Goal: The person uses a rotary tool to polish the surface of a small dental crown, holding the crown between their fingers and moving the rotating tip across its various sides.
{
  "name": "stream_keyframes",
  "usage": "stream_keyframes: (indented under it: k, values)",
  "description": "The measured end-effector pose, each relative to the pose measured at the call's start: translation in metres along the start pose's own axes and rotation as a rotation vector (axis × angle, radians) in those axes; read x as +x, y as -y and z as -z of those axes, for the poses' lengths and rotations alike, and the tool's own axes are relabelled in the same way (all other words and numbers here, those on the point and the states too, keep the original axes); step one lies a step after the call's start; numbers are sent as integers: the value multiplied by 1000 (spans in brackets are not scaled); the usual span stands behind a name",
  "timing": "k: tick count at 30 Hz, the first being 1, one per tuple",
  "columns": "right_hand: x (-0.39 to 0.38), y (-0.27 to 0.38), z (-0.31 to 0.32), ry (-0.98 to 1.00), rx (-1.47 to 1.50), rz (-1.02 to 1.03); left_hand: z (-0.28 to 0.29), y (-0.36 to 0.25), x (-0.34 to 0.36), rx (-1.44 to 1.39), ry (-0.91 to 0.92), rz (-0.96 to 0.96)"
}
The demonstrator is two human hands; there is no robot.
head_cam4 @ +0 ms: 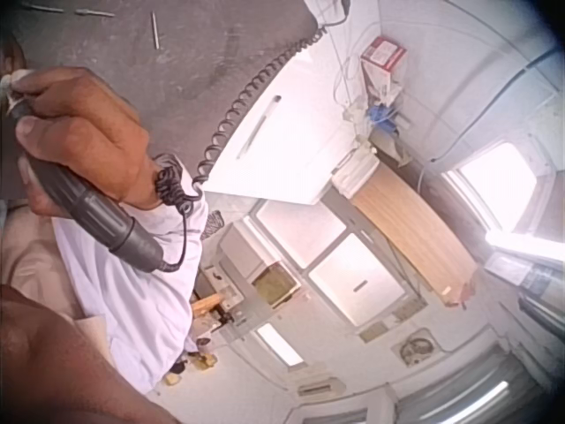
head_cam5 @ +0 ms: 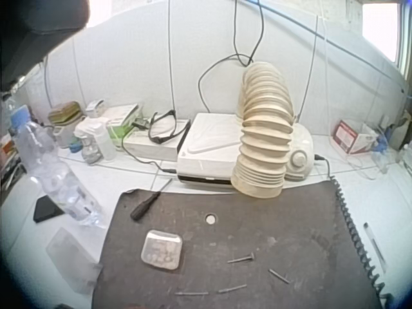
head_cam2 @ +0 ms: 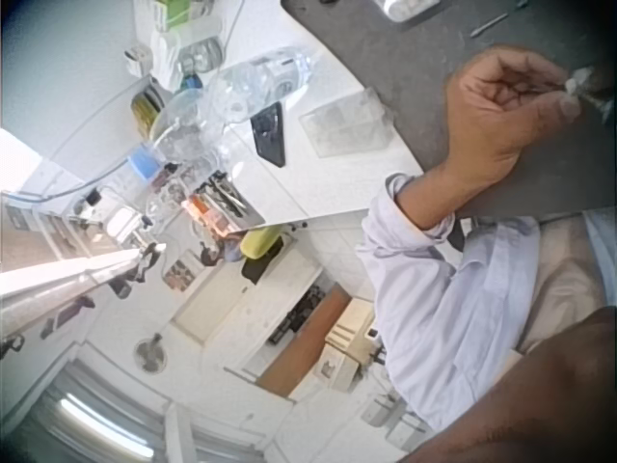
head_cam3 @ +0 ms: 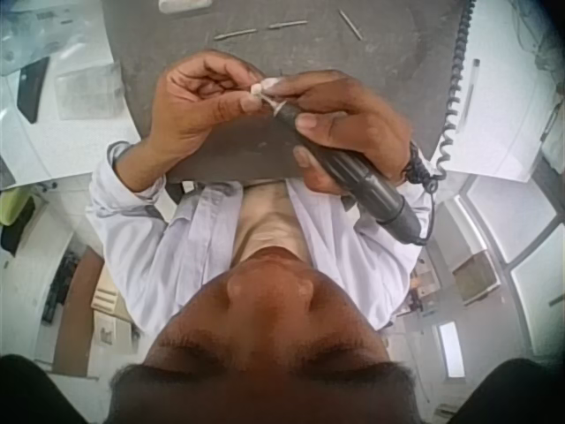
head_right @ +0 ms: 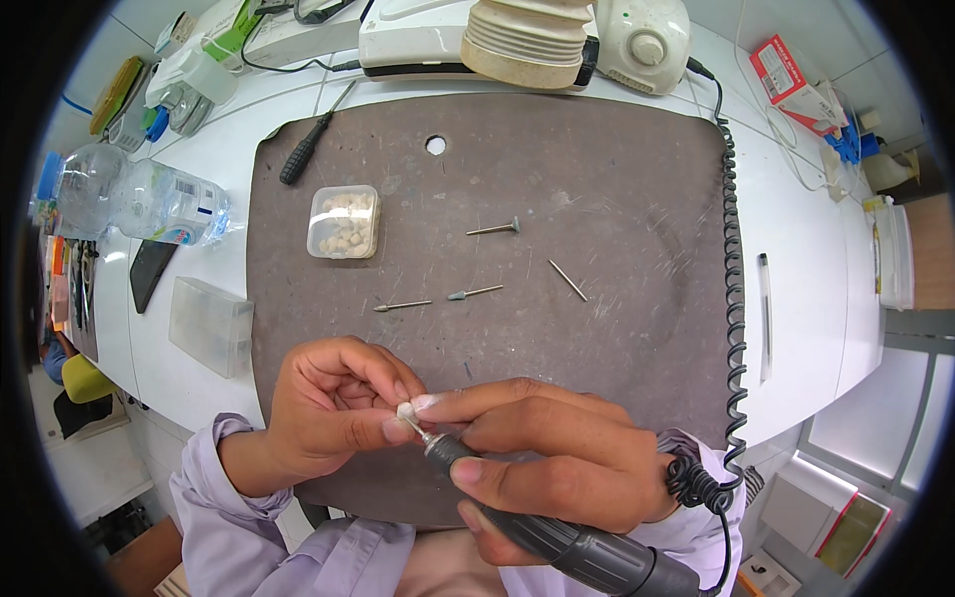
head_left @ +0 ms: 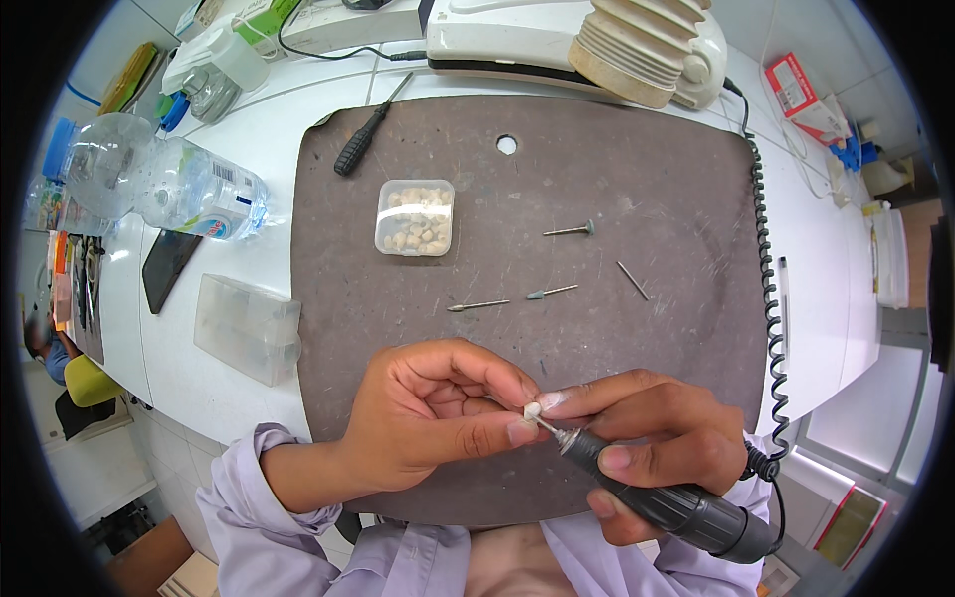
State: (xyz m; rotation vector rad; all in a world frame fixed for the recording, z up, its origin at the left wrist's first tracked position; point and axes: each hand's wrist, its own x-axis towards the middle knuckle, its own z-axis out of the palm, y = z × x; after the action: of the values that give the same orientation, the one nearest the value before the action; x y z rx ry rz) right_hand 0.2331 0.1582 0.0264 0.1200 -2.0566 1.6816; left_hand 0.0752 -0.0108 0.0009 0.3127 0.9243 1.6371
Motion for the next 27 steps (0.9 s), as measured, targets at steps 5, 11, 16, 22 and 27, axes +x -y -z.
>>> stream_keyframes:
  k: [5,11,16,22,27]
  values:
    - [-1,0,-2,-28,2,-4,1,1,0,3,4,4]
    - [3,-2,4,82,-68,24,1,1,1,-8,2,4]
    - [-2,-1,-2,-29,0,3,2,2,1,-2,13,0]
    - [-1,-3,-3,-33,-5,19,8,5,1,-56,88,-19]
    - [0,-3,-2,-20,5,20,2,1,2,2,11,1]
